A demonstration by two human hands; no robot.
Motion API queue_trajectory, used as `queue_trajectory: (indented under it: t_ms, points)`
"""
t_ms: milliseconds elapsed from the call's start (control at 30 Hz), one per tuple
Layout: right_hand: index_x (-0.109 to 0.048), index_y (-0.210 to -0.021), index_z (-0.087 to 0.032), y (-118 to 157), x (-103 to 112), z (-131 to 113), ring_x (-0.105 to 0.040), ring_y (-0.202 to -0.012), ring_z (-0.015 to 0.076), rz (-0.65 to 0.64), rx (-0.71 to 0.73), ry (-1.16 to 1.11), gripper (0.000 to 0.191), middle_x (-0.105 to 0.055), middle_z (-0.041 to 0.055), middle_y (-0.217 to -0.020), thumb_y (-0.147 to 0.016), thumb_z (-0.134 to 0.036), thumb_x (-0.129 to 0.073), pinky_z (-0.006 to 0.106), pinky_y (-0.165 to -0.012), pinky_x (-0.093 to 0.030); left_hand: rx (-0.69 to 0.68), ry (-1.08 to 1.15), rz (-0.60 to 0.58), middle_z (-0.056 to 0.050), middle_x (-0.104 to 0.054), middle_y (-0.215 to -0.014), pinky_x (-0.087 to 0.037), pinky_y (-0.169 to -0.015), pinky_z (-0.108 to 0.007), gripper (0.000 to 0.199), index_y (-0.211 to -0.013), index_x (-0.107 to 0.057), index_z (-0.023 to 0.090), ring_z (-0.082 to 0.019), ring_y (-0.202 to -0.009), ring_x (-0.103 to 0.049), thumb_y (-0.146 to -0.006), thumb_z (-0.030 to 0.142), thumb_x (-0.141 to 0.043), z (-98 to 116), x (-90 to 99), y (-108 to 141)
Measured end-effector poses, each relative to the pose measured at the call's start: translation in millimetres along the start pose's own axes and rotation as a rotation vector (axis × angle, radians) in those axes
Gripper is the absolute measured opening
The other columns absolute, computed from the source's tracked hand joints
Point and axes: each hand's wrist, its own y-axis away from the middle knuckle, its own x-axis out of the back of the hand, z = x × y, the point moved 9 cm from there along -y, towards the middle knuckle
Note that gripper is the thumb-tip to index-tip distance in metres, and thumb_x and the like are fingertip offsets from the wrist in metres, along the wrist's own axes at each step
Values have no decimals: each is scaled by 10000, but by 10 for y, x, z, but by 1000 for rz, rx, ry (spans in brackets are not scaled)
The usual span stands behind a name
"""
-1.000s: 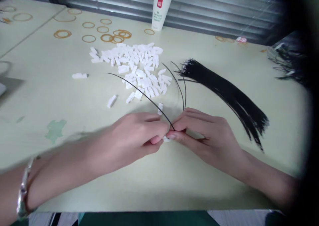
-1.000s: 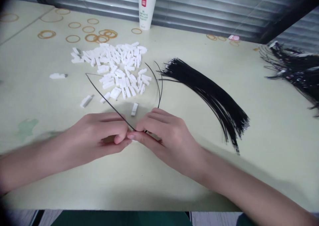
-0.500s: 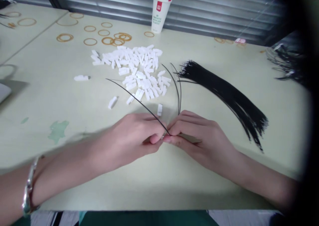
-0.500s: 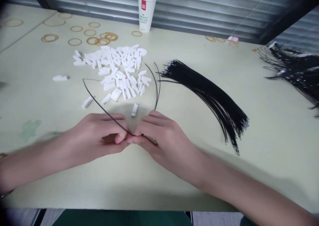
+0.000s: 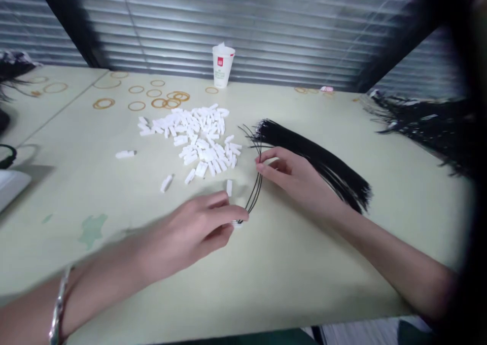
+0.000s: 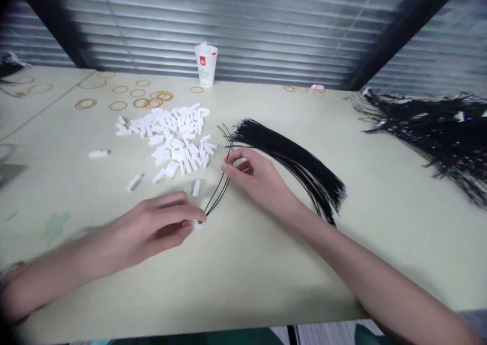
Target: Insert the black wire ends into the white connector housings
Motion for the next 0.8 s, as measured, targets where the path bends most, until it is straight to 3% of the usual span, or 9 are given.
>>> queue_trajectory:
  t_ms: [100,167,267,400,567,700,800]
  points:
    - [-527,-1061,-230,-75,288,79,-562,-775,140,70,56,352,269,-593,40,-1044,-882,-413,-446,262,-635,-418,-4,13,-7,-1,-466,-870,-366,-600,-193,294,-1133,-522,257,-77,-686,-478,-894,129,-410,-7,-16,3]
    - [-567,-935,-198,-100,448,214,-555,-745,166,71,24,702,209,-610,60,-950,-874,-355,-444,287,-621,-391,-6,19,15,-17,-483,-894,-385,-623,-201,287,-1131,-534,240,-90,-722,-497,-896,138,-406,-11,-9,-4]
    - [-556,-734,-164,-117,622,455,-503,-602,176,53,-63,907,143,-600,82,-750,-817,-246,-473,295,-528,-301,-16,14,47,-32,-497,-904,-408,-635,-211,279,-1121,-542,224,-105,-745,-510,-891,140,-408,-12,-5,-12]
    - [-527,-670,-168,-148,649,601,-442,-520,149,43,-77,911,116,-563,66,-646,-753,-138,-451,288,-500,-238,12,28,97,-22,-510,-898,-428,-613,-204,318,-1169,-491,249,-98,-716,-514,-878,142,-424,-55,6,3]
    - [-525,-654,-171,-176,695,567,-419,-498,144,110,-75,816,99,-536,54,-599,-730,-153,-465,293,-506,-232,15,67,152,-18,-544,-890,-461,-658,-227,399,-1216,-436,246,-108,-729,-524,-843,104,-444,-88,28,16]
    - [-576,-863,-173,-161,913,435,-465,-581,172,267,-43,612,146,-576,56,-674,-778,-205,-461,304,-560,-292,27,84,187,-16,-549,-891,-464,-651,-228,416,-1216,-418,234,-107,-718,-522,-827,93,-456,-137,39,3]
    - [-600,-985,-210,-185,1029,398,-500,-623,164,300,-5,373,229,-598,30,-714,-795,-241,-475,308,-608,-356,38,81,218,-6,-553,-875,-463,-664,-238,425,-1222,-413,238,-108,-725,-530,-827,93,-465,-159,59,1]
